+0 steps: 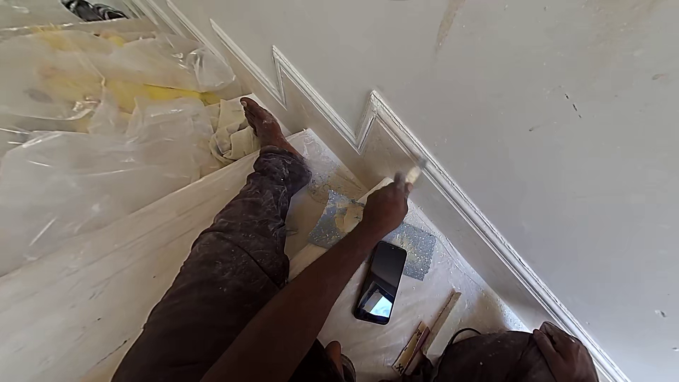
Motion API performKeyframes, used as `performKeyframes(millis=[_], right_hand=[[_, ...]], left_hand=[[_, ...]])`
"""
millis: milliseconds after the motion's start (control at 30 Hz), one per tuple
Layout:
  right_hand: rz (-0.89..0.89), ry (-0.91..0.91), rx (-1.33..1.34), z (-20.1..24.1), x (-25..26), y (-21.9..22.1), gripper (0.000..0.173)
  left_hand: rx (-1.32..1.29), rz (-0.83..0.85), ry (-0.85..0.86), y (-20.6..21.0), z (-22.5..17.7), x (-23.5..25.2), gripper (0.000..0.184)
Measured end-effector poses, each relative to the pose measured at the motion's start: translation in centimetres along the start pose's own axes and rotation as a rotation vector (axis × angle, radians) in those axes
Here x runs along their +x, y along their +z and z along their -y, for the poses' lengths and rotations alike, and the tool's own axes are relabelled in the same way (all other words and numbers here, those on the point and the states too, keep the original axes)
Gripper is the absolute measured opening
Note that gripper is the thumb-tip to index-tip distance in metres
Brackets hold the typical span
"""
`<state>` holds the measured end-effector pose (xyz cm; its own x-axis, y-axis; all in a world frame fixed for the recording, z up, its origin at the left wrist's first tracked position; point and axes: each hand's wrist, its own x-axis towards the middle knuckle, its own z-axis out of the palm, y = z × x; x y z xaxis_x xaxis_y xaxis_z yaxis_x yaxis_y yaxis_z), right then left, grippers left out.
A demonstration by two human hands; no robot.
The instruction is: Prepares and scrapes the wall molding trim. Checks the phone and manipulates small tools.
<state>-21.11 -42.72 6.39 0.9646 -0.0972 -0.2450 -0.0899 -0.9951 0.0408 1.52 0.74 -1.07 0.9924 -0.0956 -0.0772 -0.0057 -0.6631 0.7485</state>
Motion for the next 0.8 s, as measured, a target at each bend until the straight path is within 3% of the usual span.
performKeyframes(millis=[100, 300, 467, 633, 800], right_hand=[[0.007, -0.009, -0.004, 0.1, 0.3, 0.0, 0.043], [-0.035, -0.015, -0.001, 0.1, 0.0, 0.3, 0.043], [-0.006, -0.012, -0.008, -0.1, 0.2, 0.3, 0.045], [-0.025, 0.030, -0.009, -0.1, -0.1, 0.3, 0.048], [-0.017, -0.002, -0.005, -0.1, 0.2, 0.4, 0.045]], left_hand=[[0.098, 0.069, 0.066, 0.7, -0.6, -0.7, 0.043], [0.007, -0.030, -0.019, -0.6, 0.6, 0.3, 0.044], [0.101, 0.066, 0.080, 0.3, -0.2, -0.6, 0.045], [0.016, -0.019, -0.026, -1.0, 1.0, 0.5, 0.048], [0.103, 0.144, 0.129, 1.2, -1.5, -1.5, 0.044]])
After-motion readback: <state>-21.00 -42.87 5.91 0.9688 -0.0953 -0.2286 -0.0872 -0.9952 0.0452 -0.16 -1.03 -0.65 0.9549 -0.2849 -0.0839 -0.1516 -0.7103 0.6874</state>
